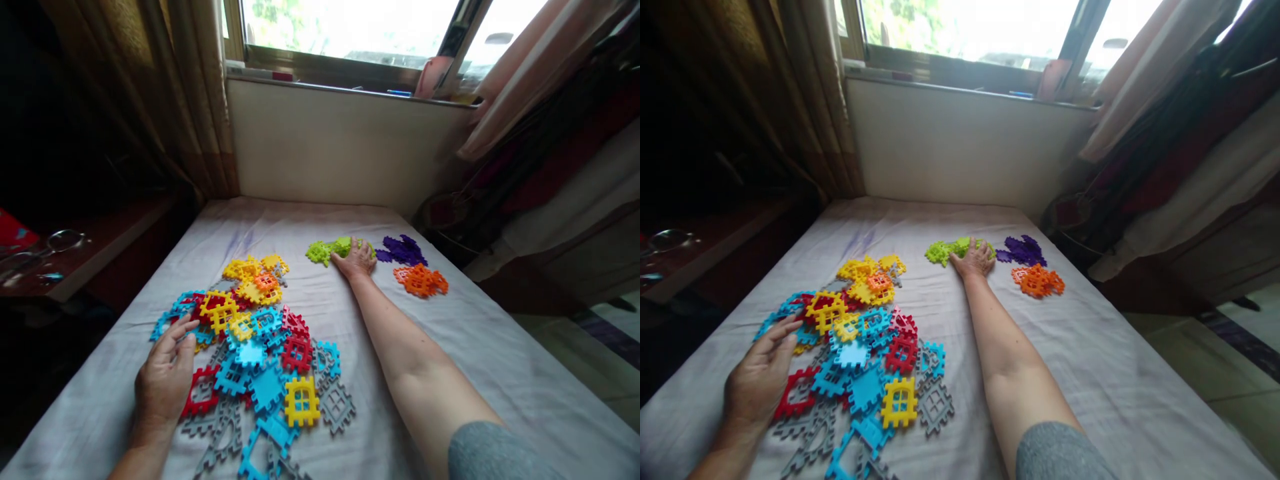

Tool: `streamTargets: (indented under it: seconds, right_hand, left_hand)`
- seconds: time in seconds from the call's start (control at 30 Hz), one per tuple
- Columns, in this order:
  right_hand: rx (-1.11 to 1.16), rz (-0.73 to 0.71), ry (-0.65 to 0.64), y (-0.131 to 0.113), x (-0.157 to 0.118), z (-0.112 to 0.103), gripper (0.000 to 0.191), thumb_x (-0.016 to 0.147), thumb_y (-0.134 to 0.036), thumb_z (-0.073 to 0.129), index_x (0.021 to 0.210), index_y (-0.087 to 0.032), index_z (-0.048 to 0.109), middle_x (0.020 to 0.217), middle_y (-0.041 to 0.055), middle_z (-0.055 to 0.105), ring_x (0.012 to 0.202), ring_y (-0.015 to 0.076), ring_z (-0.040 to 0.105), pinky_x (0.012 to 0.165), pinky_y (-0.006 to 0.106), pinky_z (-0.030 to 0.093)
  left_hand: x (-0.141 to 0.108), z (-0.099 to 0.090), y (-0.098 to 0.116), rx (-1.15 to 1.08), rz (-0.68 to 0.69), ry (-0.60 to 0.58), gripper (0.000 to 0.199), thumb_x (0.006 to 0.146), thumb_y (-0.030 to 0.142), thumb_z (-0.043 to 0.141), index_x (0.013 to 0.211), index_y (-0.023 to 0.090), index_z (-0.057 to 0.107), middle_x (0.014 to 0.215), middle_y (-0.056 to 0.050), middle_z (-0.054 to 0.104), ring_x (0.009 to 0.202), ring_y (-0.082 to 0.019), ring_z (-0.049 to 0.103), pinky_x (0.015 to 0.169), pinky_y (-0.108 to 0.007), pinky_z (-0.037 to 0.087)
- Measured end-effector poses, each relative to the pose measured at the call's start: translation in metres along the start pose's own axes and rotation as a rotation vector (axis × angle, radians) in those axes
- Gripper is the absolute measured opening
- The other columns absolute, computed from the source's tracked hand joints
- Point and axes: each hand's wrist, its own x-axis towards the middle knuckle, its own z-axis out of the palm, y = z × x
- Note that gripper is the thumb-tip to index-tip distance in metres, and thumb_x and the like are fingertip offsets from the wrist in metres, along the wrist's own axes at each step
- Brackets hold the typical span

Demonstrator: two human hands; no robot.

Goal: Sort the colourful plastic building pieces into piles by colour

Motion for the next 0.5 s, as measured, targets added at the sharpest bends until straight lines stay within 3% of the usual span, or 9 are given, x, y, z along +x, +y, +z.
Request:
streamTargets:
  seconds: [0.23,0.33,0.5]
  right_hand:
    - [0.060,-0.012,0.033,0.005,0.042,0.020,0.088,0.078,-0.066,0.062,0.149,-0.021,0.038,0.152,0.0214,0.035,0.135,0.0370,0.035,0.105,0.055,0.031]
    - [0.033,-0.056,0.102,0.005,0.038,0.018,0.083,0.083,-0.066,0.053,0.149,-0.018,0.038,0.154,0.0220,0.033,0.136,0.0375,0.032,0.107,0.059,0.026]
    - [-0.023,-0.279,0.154,-0.003,0.007,0.008,0.069,0.089,-0.056,0.048,0.147,-0.019,0.043,0.155,0.0185,0.036,0.137,0.0345,0.032,0.111,0.057,0.019]
  left_hand:
    - [-0.001,-0.002,0.001,0.038,-0.006,-0.002,0.030,0.088,0.046,0.051,0.101,0.026,0.069,0.126,-0.005,0.068,0.127,-0.025,0.058,0.114,-0.042,0.042]
    - [-0.001,-0.002,0.001,0.028,-0.013,-0.006,0.030,0.087,0.046,0.052,0.102,0.026,0.069,0.127,-0.005,0.068,0.127,-0.025,0.057,0.115,-0.042,0.040]
    - [-0.001,-0.001,0.000,0.017,-0.019,-0.013,0.031,0.087,0.048,0.052,0.101,0.025,0.069,0.128,-0.005,0.067,0.126,-0.025,0.058,0.114,-0.043,0.041]
